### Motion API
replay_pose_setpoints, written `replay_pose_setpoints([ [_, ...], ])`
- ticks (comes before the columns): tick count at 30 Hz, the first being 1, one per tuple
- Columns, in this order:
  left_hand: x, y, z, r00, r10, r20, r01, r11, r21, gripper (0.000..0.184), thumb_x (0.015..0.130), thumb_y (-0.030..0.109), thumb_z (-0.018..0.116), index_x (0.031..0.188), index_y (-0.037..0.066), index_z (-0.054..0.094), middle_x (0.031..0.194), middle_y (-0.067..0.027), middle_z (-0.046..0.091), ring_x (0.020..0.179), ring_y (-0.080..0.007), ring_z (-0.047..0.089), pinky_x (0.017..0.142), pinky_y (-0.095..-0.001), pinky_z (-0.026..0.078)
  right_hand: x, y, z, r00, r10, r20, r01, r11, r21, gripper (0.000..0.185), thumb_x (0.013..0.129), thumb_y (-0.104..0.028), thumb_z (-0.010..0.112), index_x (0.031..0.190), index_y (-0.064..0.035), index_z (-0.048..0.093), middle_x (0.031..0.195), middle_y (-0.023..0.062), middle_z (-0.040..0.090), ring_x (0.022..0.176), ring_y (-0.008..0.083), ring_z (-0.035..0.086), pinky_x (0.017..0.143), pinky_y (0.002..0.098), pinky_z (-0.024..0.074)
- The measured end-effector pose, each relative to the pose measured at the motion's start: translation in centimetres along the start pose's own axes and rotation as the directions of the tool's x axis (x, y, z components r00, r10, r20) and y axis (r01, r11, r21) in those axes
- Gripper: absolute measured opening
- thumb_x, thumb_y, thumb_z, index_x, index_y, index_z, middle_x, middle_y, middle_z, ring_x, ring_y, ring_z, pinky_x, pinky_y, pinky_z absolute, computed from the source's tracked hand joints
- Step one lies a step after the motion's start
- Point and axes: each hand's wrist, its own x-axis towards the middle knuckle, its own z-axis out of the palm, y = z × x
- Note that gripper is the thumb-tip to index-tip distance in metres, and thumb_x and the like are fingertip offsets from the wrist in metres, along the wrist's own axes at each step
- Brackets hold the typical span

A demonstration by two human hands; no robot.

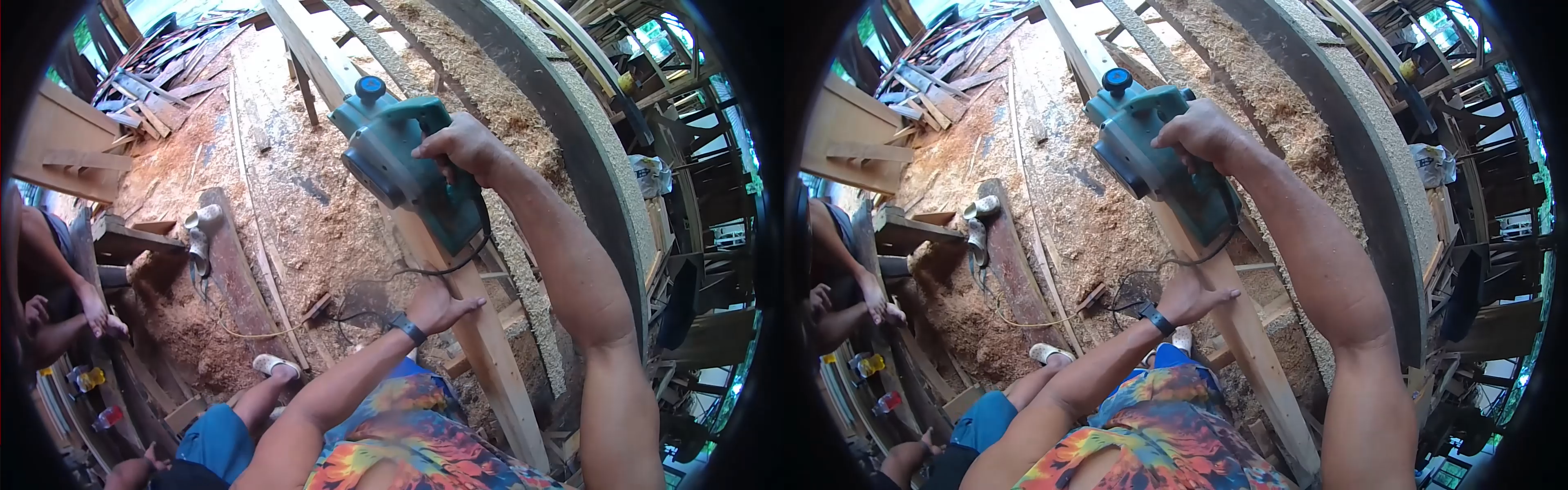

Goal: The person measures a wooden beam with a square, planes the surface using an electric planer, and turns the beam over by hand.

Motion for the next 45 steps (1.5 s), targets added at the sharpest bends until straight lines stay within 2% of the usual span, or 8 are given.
replay_pose_setpoints([
  [11,0.2,-0.5,0.4,0.999,-0.035,0.003,0.035,0.995,-0.092,0.069,0.081,0.045,0.079,0.119,-0.008,0.058,0.112,-0.026,0.068,0.103,-0.0393,0.068,0.093,-0.0456,0.053,3.1,-2.0,0.5,0.999,0.004,-0.043,-0.005,1.0,-0.021,0.018,0.076,-0.012,0.078,0.069,-0.0027,0.065,0.057,0.0048,0.056,0.043,0.013,0.052,0.04,0.0307,0.0421],
  [15,0.2,1.2,-1.2,0.962,-0.167,0.217,0.186,0.98,-0.07,0.078,0.081,0.045,0.081,0.123,-0.013,0.051,0.112,-0.0277,0.067,0.104,-0.0394,0.068,0.093,-0.0457,0.054,4.7,-2.5,0.7,0.998,0.017,-0.06,-0.018,1.0,-0.016,0.018,0.076,-0.012,0.078,0.068,-0.0023,0.065,0.057,0.0047,0.056,0.044,0.0134,0.052,0.04,0.0313,0.0419],
  [21,0.0,-0.4,0.2,0.985,-0.149,0.081,0.152,0.988,-0.032,0.115,0.076,0.066,0.074,0.128,-0.03,0.039,0.11,-0.0436,0.061,0.094,-0.0493,0.068,0.084,-0.0485,0.057,7.2,-3.6,1.2,0.997,0.016,-0.074,-0.018,1.0,-0.022,0.018,0.077,-0.011,0.077,0.068,-0.0016,0.065,0.057,0.0047,0.056,0.044,0.0136,0.052,0.039,0.0318,0.0411],
  [26,0.2,-0.2,0.0,0.946,-0.249,0.207,0.236,0.968,0.086,0.079,0.079,0.061,0.076,0.106,-0.012,0.065,0.089,-0.0268,0.071,0.083,-0.0419,0.071,0.077,-0.047,0.058,8.5,-4.1,1.3,0.996,0.014,-0.093,-0.015,1.0,-0.015,0.018,0.077,-0.011,0.077,0.068,-0.0016,0.065,0.057,0.0047,0.056,0.044,0.0135,0.052,0.039,0.0318,0.0406],
  [30,-0.1,0.1,-0.1,0.973,-0.205,0.102,0.202,0.979,0.038,0.08,0.078,0.064,0.076,0.101,-0.012,0.067,0.084,-0.0263,0.071,0.079,-0.0416,0.071,0.075,-0.047,0.058,9.3,-4.6,1.4,0.995,0.017,-0.095,-0.018,1.0,-0.018,0.018,0.076,-0.012,0.077,0.068,-0.0018,0.064,0.057,0.0048,0.056,0.044,0.0136,0.052,0.04,0.0321,0.0416],
  [35,0.4,-0.8,0.5,0.941,-0.272,0.202,0.278,0.96,-0.004,0.139,0.072,0.062,0.08,0.142,-0.031,0.004,0.128,-0.0506,0.047,0.099,-0.0483,0.068,0.082,-0.0444,0.059,10.2,-5.6,1.7,0.995,0.007,-0.1,-0.009,1.0,-0.024,0.018,0.076,-0.013,0.077,0.068,-0.0027,0.064,0.057,0.0046,0.056,0.044,0.0138,0.051,0.043,0.0327,0.0434],
  [42,0.2,0.0,-0.2,0.946,-0.277,0.17,0.289,0.956,-0.05,0.14,0.071,0.063,0.079,0.144,-0.029,0.002,0.145,-0.0516,0.028,0.119,-0.0535,0.058,0.098,-0.0447,0.053,12.1,-6.3,1.7,0.997,0.005,-0.081,-0.007,1.0,-0.024,0.019,0.076,-0.013,0.077,0.067,-0.0033,0.063,0.057,0.005,0.056,0.044,0.0141,0.052,0.043,0.0334,0.0435],
  [45,0.3,0.2,-0.4,0.961,-0.243,0.13,0.25,0.968,-0.039,0.133,0.074,0.057,0.081,0.141,-0.03,0.004,0.129,-0.0463,0.046,0.114,-0.0499,0.062,0.096,-0.0436,0.054,12.9,-6.5,1.6,0.997,0.008,-0.083,-0.01,1.0,-0.022,0.019,0.076,-0.012,0.077,0.069,-0.0015,0.064,0.059,0.0064,0.057,0.045,0.0159,0.053,0.043,0.0346,0.0432],
])
